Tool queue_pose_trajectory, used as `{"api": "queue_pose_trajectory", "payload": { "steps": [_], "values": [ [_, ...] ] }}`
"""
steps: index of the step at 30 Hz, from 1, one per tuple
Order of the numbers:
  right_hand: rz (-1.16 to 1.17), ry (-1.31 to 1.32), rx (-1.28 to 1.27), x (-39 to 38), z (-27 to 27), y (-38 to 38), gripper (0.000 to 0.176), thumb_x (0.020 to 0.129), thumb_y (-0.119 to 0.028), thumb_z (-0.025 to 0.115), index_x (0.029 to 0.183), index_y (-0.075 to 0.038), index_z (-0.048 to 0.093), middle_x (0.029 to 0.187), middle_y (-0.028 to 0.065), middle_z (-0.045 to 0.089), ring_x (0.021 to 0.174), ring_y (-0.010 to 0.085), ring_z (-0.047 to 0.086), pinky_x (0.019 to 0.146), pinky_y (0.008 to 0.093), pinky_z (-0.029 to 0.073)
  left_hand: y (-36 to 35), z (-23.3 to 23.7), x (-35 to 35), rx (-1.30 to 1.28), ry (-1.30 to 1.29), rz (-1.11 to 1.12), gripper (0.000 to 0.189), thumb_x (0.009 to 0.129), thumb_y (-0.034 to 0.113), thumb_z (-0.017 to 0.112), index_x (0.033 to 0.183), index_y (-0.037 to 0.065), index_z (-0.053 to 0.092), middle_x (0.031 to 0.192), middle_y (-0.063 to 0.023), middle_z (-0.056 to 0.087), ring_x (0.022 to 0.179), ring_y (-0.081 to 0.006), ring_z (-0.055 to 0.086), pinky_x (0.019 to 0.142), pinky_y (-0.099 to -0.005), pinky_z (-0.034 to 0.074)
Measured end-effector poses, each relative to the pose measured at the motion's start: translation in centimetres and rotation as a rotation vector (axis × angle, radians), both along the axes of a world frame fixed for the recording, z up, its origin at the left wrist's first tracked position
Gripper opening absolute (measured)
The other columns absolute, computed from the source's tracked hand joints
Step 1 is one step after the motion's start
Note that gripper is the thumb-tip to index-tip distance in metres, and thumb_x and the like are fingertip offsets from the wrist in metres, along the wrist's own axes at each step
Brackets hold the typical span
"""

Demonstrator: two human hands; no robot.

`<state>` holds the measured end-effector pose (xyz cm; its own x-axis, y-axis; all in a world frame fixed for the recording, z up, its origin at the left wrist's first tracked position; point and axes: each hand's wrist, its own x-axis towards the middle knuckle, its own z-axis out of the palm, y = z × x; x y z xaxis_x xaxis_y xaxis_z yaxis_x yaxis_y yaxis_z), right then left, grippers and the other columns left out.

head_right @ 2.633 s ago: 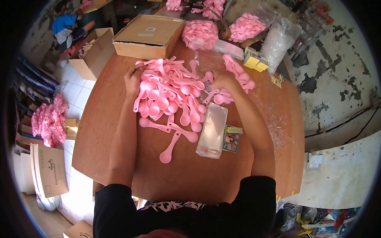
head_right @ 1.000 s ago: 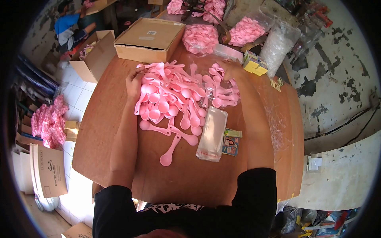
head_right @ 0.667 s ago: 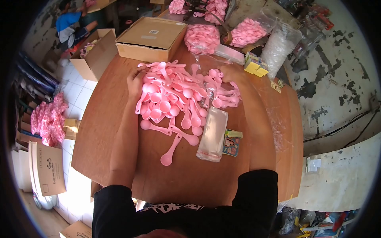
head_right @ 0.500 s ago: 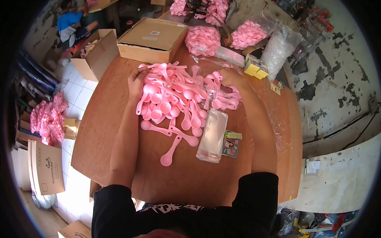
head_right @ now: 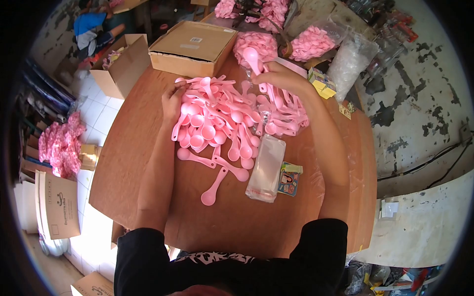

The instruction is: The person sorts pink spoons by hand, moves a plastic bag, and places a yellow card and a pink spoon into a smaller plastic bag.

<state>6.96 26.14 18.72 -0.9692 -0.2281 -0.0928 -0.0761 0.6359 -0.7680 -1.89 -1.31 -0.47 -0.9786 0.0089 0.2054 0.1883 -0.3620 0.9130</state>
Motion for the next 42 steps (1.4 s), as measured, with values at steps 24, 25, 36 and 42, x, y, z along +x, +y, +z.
{"api": "queue_pose_trajectory", "payload": {
  "steps": [24, 25, 36, 42],
  "values": [
    [-0.167, 0.081, 0.265, -5.1, -2.2, -6.8, 0.056, 0.08, -0.053, 0.068, 0.102, -0.002, 0.063, 0.086, 0.0095, 0.065, 0.067, 0.0153, 0.061, 0.057, 0.0279, 0.051, 0.0, -0.1, -0.2, -0.004, -0.01, 0.022, 0.024, 0.088, 0.001, 0.052, 0.107, -0.009, 0.062, 0.101, -0.0158, 0.067, 0.093, -0.0189, 0.064, 0.083, -0.0273, 0.049],
    [-0.198, 0.078, 0.271, -4.6, -1.6, -5.8, 0.039, 0.084, -0.038, 0.067, 0.103, -0.004, 0.064, 0.084, 0.0088, 0.065, 0.065, 0.0138, 0.061, 0.059, 0.0276, 0.051, 0.1, -0.2, -0.1, -0.019, -0.001, 0.028, 0.024, 0.088, 0.001, 0.052, 0.108, -0.009, 0.062, 0.101, -0.016, 0.067, 0.094, -0.019, 0.064, 0.083, -0.0272, 0.049],
    [0.112, 0.082, 0.795, -4.1, -10.3, 4.4, 0.04, 0.076, -0.009, 0.063, 0.116, -0.009, 0.062, 0.114, 0.0148, 0.062, 0.103, 0.0302, 0.06, 0.088, 0.0379, 0.047, 0.1, 0.0, -0.2, -0.041, -0.028, 0.024, 0.025, 0.088, 0.003, 0.051, 0.108, -0.008, 0.062, 0.102, -0.0161, 0.067, 0.094, -0.0192, 0.062, 0.084, -0.0279, 0.048],
    [0.182, 0.264, 0.733, -5.6, -13.7, 3.6, 0.05, 0.076, -0.014, 0.066, 0.125, -0.014, 0.057, 0.138, 0.0169, 0.045, 0.123, 0.0326, 0.048, 0.098, 0.0377, 0.042, 0.1, 0.1, 0.0, -0.054, -0.013, 0.031, 0.025, 0.089, 0.003, 0.051, 0.108, -0.008, 0.063, 0.101, -0.0158, 0.067, 0.092, -0.0192, 0.063, 0.083, -0.0276, 0.048]
  ]
}}
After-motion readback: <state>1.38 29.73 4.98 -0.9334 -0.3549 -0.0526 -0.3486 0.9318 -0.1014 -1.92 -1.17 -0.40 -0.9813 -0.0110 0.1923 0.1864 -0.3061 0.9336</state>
